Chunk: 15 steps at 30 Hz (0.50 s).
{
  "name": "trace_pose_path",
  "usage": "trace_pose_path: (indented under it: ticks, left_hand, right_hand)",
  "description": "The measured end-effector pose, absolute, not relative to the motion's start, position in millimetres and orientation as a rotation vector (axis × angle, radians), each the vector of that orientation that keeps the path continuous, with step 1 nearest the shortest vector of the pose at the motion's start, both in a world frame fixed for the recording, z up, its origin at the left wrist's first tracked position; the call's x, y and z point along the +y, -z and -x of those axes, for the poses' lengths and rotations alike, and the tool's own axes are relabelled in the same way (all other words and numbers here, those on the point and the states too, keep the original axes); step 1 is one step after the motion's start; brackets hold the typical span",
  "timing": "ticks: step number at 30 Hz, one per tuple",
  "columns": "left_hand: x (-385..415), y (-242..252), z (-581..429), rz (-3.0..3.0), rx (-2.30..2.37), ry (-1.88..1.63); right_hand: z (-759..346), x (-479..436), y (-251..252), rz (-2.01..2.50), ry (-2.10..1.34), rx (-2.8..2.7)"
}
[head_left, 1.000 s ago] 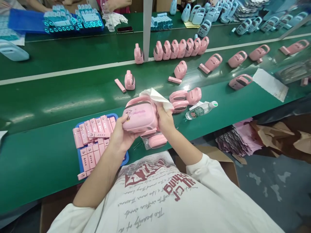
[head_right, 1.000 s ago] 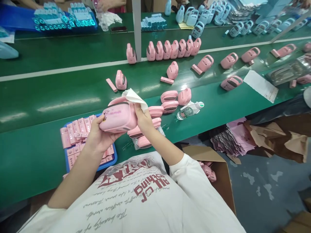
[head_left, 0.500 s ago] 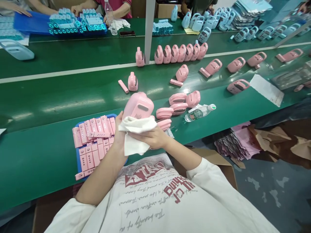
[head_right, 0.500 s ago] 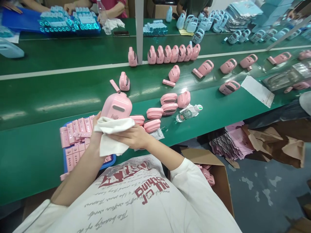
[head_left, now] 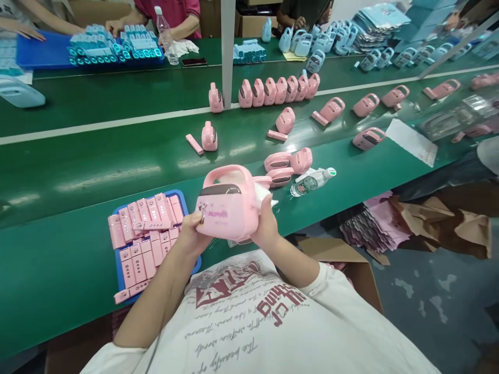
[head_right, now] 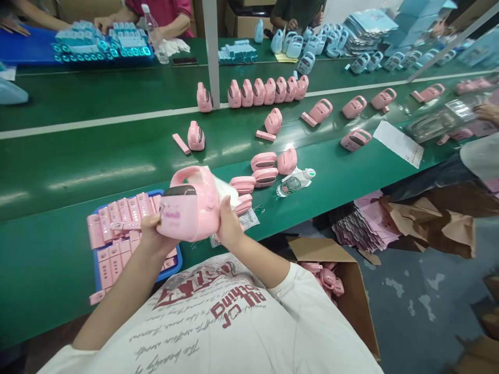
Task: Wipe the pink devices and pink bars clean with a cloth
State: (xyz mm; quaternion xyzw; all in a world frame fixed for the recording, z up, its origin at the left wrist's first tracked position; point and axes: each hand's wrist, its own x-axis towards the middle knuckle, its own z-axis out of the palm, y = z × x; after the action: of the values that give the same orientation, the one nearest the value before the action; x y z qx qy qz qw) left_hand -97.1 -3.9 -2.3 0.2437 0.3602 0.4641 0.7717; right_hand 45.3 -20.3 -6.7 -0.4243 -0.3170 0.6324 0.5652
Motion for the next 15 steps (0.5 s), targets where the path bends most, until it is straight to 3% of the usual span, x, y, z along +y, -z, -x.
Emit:
trace_pose_path:
  ticks: [3,6,11,15]
  left_hand:
    - [-4,8,106,-0.837,0.802,-0.988]
    - [-4,7,109,-1.071,0.909,-0.991]
    - [-1,11,116,-1.305,1.14,-0.949]
    - [31,39,143,-1.319,1.48,-0.871]
  right_hand:
    - [-58,-3,-11,0.899,-1.542,-0.725]
    - [-64,7,-11,0.975,-1.365,-0.857]
    - [-81,19,9,1.389,-0.979,-1.335]
    - [-108,22,25,1.61,-0.884,-1.591]
